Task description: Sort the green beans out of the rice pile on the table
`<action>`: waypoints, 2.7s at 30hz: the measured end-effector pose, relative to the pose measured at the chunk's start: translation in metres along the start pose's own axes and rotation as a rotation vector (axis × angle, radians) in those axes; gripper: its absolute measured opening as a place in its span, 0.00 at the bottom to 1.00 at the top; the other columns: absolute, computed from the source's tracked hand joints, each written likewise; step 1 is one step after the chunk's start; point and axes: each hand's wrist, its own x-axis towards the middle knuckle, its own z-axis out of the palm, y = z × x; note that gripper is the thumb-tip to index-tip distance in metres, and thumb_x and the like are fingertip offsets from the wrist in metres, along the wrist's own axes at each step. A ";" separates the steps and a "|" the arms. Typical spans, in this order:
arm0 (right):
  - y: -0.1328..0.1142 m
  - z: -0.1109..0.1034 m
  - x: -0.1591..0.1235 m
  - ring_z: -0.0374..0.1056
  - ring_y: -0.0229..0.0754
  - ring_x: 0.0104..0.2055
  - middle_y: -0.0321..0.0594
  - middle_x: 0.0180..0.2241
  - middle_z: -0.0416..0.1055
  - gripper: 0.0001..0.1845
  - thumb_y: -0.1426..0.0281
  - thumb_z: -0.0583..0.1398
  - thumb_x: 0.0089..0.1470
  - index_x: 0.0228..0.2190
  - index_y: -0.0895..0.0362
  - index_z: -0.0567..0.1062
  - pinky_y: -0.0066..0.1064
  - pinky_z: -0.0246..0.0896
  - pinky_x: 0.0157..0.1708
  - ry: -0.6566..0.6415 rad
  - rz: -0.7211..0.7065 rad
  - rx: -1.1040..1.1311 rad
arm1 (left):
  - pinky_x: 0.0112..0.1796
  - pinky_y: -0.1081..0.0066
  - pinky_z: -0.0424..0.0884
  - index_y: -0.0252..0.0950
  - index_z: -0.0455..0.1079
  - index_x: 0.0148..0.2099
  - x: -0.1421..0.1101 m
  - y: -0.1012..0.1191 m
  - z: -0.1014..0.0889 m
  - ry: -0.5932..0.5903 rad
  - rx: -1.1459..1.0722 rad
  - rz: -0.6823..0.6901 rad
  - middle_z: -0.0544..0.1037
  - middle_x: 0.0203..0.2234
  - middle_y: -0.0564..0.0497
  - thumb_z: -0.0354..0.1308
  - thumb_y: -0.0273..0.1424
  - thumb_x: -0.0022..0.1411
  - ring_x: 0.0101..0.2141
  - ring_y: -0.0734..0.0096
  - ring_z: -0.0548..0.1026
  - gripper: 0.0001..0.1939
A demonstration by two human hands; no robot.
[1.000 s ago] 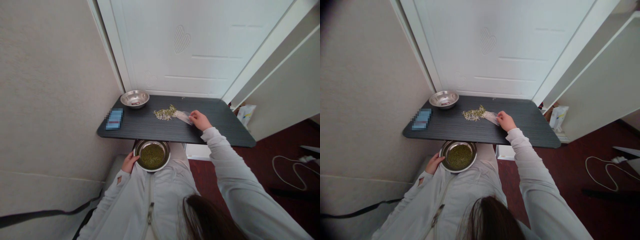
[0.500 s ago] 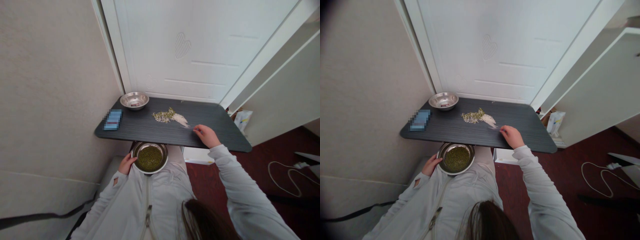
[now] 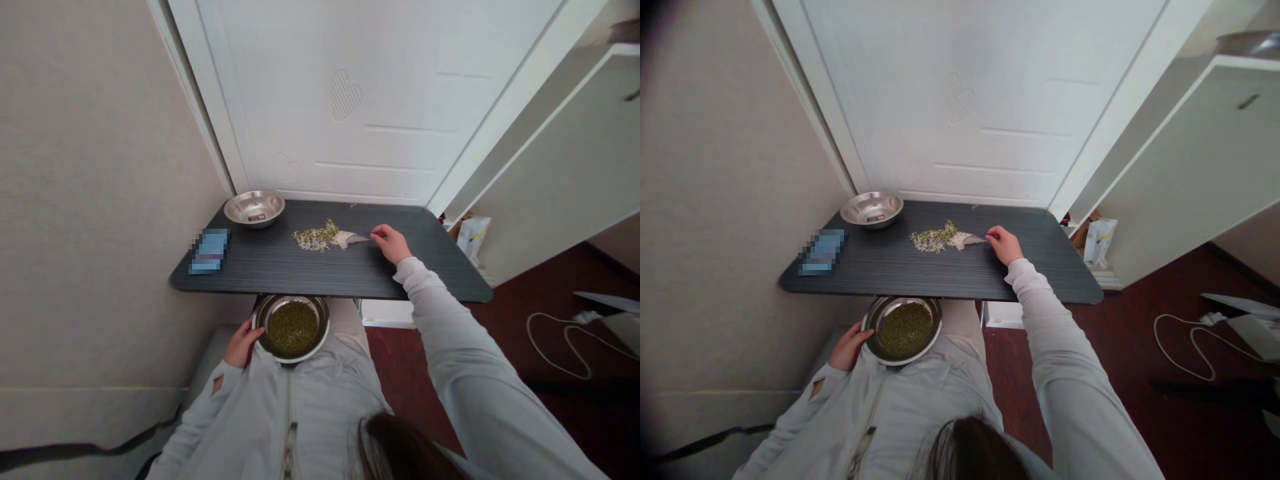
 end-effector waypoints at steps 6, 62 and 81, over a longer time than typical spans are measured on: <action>-0.001 0.010 -0.010 0.59 0.35 0.26 0.38 0.26 0.66 0.12 0.63 0.53 0.41 0.27 0.58 0.66 0.30 0.56 0.30 0.203 0.125 0.248 | 0.36 0.67 0.63 0.32 0.67 0.33 0.002 -0.001 0.001 0.026 0.009 -0.016 0.75 0.26 0.50 0.62 0.29 0.30 0.33 0.62 0.71 0.22; -0.075 0.076 -0.016 0.61 0.38 0.26 0.40 0.25 0.67 0.13 0.64 0.51 0.41 0.28 0.57 0.68 0.32 0.57 0.31 -0.048 0.012 0.204 | 0.40 0.63 0.59 0.33 0.68 0.34 0.010 -0.008 0.002 -0.133 0.108 0.093 0.74 0.30 0.47 0.58 0.27 0.33 0.36 0.58 0.68 0.19; -0.090 0.076 -0.033 0.60 0.36 0.24 0.36 0.21 0.65 0.11 0.64 0.52 0.41 0.27 0.56 0.68 0.29 0.57 0.28 -0.223 -0.038 0.328 | 0.40 0.63 0.60 0.32 0.67 0.36 0.017 -0.017 -0.004 -0.171 0.125 0.144 0.74 0.31 0.47 0.58 0.28 0.34 0.36 0.59 0.70 0.20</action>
